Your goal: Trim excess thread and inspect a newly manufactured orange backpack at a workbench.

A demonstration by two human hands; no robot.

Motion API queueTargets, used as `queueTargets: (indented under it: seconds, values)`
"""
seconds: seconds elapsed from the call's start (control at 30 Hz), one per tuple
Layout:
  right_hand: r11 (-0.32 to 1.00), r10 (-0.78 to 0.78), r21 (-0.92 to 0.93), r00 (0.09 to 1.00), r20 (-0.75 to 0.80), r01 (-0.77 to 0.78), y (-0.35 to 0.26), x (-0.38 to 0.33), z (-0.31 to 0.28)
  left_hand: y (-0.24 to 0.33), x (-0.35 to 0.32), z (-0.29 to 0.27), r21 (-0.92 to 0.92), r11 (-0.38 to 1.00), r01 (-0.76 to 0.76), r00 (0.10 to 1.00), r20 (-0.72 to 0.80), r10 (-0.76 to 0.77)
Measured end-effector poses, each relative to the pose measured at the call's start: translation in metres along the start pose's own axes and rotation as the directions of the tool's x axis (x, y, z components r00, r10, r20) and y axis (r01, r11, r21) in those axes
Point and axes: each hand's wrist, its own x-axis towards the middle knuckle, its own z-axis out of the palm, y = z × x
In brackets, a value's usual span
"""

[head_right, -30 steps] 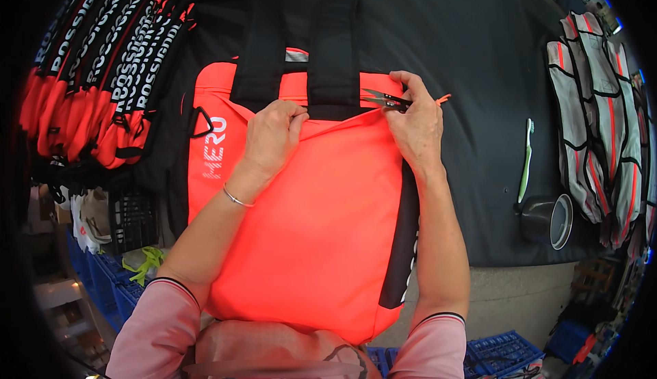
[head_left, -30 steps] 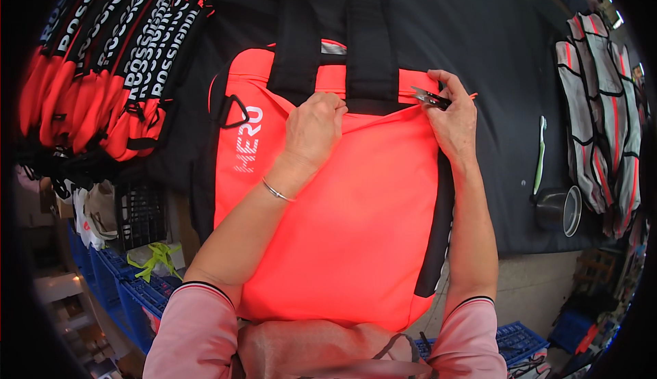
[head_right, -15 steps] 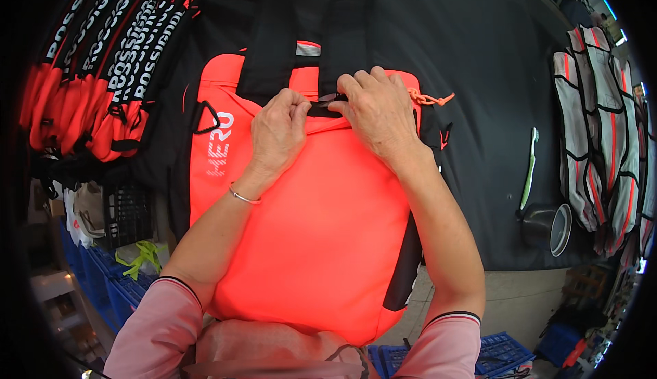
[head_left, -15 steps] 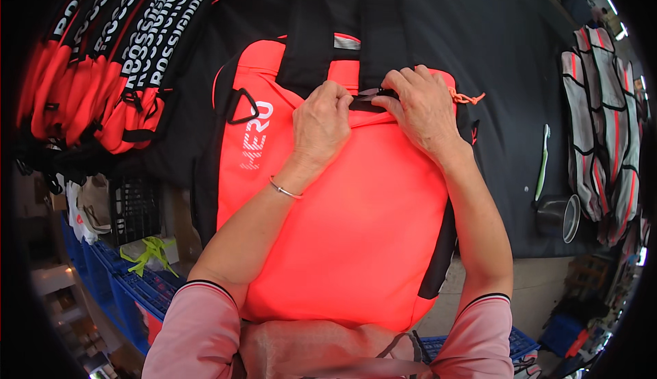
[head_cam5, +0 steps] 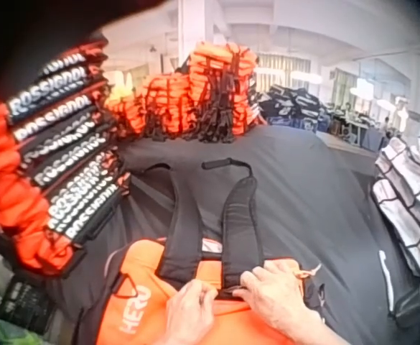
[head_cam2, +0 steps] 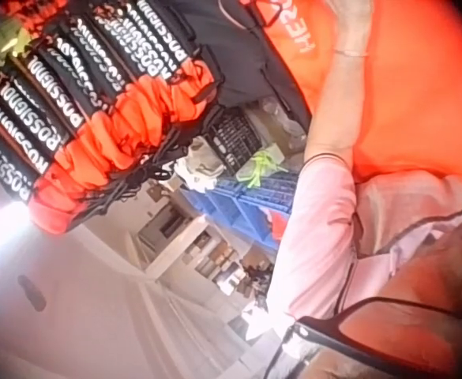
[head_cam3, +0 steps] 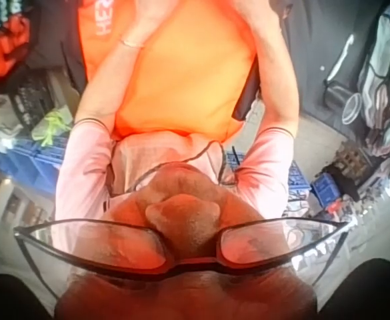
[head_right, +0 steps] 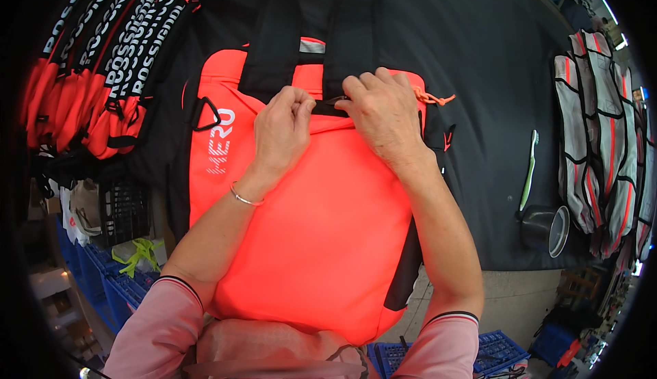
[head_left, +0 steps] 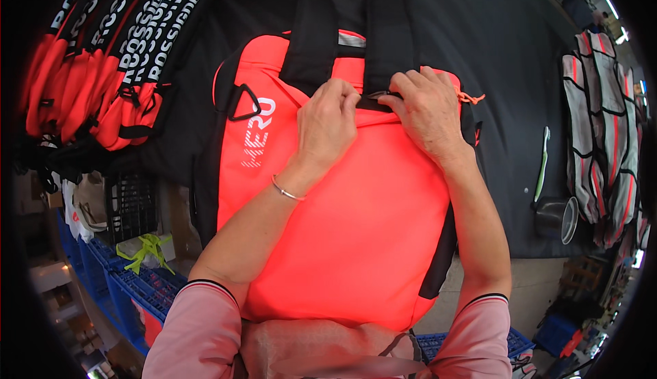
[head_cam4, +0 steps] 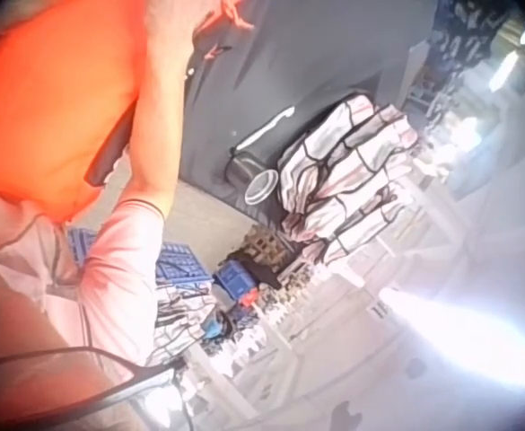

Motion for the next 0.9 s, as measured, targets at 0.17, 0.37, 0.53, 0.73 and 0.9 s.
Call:
queueTargets:
  seconds: [0.17,0.37,0.53,0.73,0.9]
  values:
    - [0.747,0.607,0.521,0.743,-0.28,-0.414,0.026,-0.016,-0.023,0.035,-0.036,-0.008,-0.304,0.71,-0.635,0.653,0.28,0.704]
    - [0.468,0.817,0.653,0.573,-0.063,-0.595,0.026,-0.039,-0.019,0.057,-0.061,0.008,-0.632,0.747,-0.208,0.735,0.403,0.546]
    - [0.407,0.856,0.659,0.516,-0.033,-0.633,0.033,-0.052,-0.013,0.03,0.026,0.006,-0.065,0.906,-0.417,0.904,0.07,0.421]
    - [0.402,0.856,0.677,0.515,-0.039,-0.617,0.027,-0.05,-0.012,0.013,0.056,0.014,0.115,0.697,-0.708,0.667,0.436,0.605]
    - [0.451,0.841,0.631,0.537,-0.064,-0.631,0.026,-0.05,-0.012,0.001,0.054,0.018,0.1,0.589,-0.802,0.552,0.501,0.667]
